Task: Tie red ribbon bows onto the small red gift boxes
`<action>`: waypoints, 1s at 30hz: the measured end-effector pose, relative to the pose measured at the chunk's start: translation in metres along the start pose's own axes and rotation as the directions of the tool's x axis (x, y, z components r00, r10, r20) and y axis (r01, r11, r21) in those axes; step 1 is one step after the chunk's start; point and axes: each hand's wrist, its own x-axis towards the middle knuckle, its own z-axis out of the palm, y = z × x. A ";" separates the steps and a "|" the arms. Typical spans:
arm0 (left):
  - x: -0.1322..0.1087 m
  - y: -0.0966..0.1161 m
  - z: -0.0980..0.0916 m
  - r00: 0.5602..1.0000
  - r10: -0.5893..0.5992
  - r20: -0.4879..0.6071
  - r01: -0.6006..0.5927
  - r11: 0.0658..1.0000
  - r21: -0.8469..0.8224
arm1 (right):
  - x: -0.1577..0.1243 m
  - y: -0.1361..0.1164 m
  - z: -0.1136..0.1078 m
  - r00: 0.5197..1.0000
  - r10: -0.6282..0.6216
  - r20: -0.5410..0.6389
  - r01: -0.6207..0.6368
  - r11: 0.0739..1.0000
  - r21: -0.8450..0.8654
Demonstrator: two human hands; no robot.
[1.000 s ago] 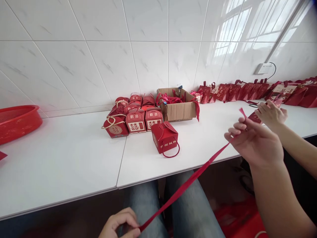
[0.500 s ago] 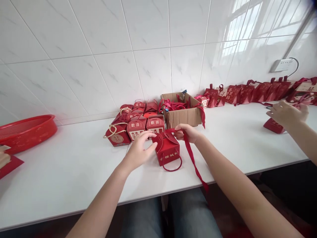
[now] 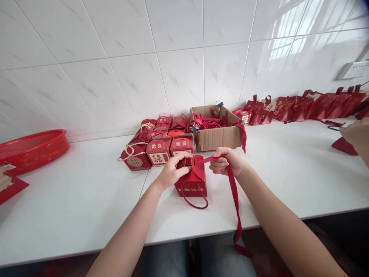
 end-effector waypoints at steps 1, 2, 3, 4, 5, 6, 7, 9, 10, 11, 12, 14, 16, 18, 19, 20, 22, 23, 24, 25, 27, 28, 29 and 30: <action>-0.001 -0.001 -0.001 1.000 0.003 0.003 -0.003 1.000 -0.024 | -0.001 0.000 0.002 1.000 0.010 -0.010 -0.010 1.000 -0.001; -0.002 -0.001 -0.001 1.000 0.006 0.005 -0.005 0.999 -0.042 | -0.001 0.000 0.004 1.000 0.018 -0.022 -0.018 1.000 -0.002; -0.003 -0.001 -0.001 1.000 0.008 0.004 -0.008 0.998 -0.056 | -0.001 0.001 0.006 0.999 0.024 -0.035 -0.024 1.000 -0.004; -0.004 0.000 -0.001 1.000 0.012 0.000 -0.012 0.998 -0.064 | -0.002 0.001 0.008 0.999 0.027 -0.043 -0.028 1.000 -0.006; -0.005 0.001 -0.001 1.000 0.014 -0.002 -0.014 0.998 -0.068 | -0.002 0.002 0.010 0.999 0.031 -0.043 -0.032 0.999 -0.011; -0.006 0.002 -0.001 1.000 0.017 -0.003 -0.017 0.998 -0.067 | -0.001 0.003 0.012 0.999 0.036 -0.040 -0.037 0.999 -0.017; -0.007 0.003 -0.001 1.000 0.018 0.001 -0.018 0.998 -0.062 | -0.001 0.003 0.014 0.998 0.041 -0.038 -0.042 0.999 -0.024; -0.009 0.006 0.000 1.000 0.021 0.013 -0.020 0.999 -0.050 | -0.001 0.005 0.016 0.998 0.049 -0.046 -0.051 0.998 -0.036; -0.010 0.007 0.000 1.000 0.022 0.017 -0.022 0.999 -0.045 | -0.001 0.005 0.017 0.997 0.050 -0.056 -0.053 0.998 -0.043; -0.010 0.008 0.000 1.000 0.025 0.018 -0.024 0.999 -0.042 | -0.001 0.005 0.018 0.996 0.048 -0.070 -0.052 0.997 -0.050; -0.011 0.008 0.001 1.000 0.027 0.015 -0.027 0.999 -0.043 | -0.002 0.006 0.019 0.996 0.042 -0.084 -0.047 0.997 -0.059; -0.012 0.009 0.003 1.000 0.028 -0.006 -0.028 0.998 -0.050 | -0.002 0.006 0.020 0.994 0.024 -0.109 -0.033 0.996 -0.085; -0.012 0.008 0.005 0.999 0.020 -0.043 -0.022 0.998 -0.064 | -0.003 0.007 0.021 0.992 0.013 -0.128 -0.029 0.992 -0.124; -0.011 0.008 0.007 0.997 0.012 -0.078 -0.019 0.995 -0.094 | -0.003 0.008 0.022 0.990 0.018 -0.137 -0.043 0.983 -0.180; -0.011 0.008 0.007 0.996 0.009 -0.091 -0.020 0.993 -0.117 | -0.004 0.009 0.022 0.990 0.021 -0.138 -0.051 0.976 -0.214; -0.011 0.007 0.007 0.995 0.006 -0.100 -0.020 0.990 -0.142 | -0.004 0.009 0.023 0.991 0.020 -0.136 -0.054 0.965 -0.255; -0.010 0.008 0.007 0.995 -0.004 -0.097 -0.013 0.984 -0.177 | -0.004 0.010 0.024 0.992 0.002 -0.127 -0.046 0.938 -0.343; -0.010 0.008 0.007 0.996 -0.009 -0.093 -0.007 0.985 -0.175 | -0.005 0.011 0.025 0.992 -0.011 -0.122 -0.037 0.924 -0.381; -0.010 0.009 0.007 0.996 -0.013 -0.087 -0.001 0.987 -0.159 | -0.005 0.011 0.025 0.993 -0.023 -0.118 -0.028 0.910 -0.413; -0.011 0.009 0.008 0.996 -0.017 -0.084 0.005 0.990 -0.138 | -0.005 0.011 0.026 0.993 -0.033 -0.116 -0.021 0.899 -0.437; -0.011 0.009 0.008 0.995 -0.020 -0.094 0.010 0.995 -0.102 | -0.005 0.010 0.027 0.993 -0.047 -0.112 -0.009 0.888 -0.459; -0.011 0.009 0.009 0.995 -0.022 -0.101 0.012 0.995 -0.099 | -0.006 0.010 0.028 0.993 -0.052 -0.110 -0.005 0.886 -0.464; -0.011 0.009 0.010 0.994 -0.024 -0.104 0.013 0.994 -0.105 | -0.006 0.010 0.028 0.992 -0.056 -0.109 -0.001 0.885 -0.465; -0.011 0.008 0.010 0.994 -0.026 -0.104 0.014 0.993 -0.117 | -0.006 0.010 0.028 0.992 -0.056 -0.111 -0.001 0.887 -0.462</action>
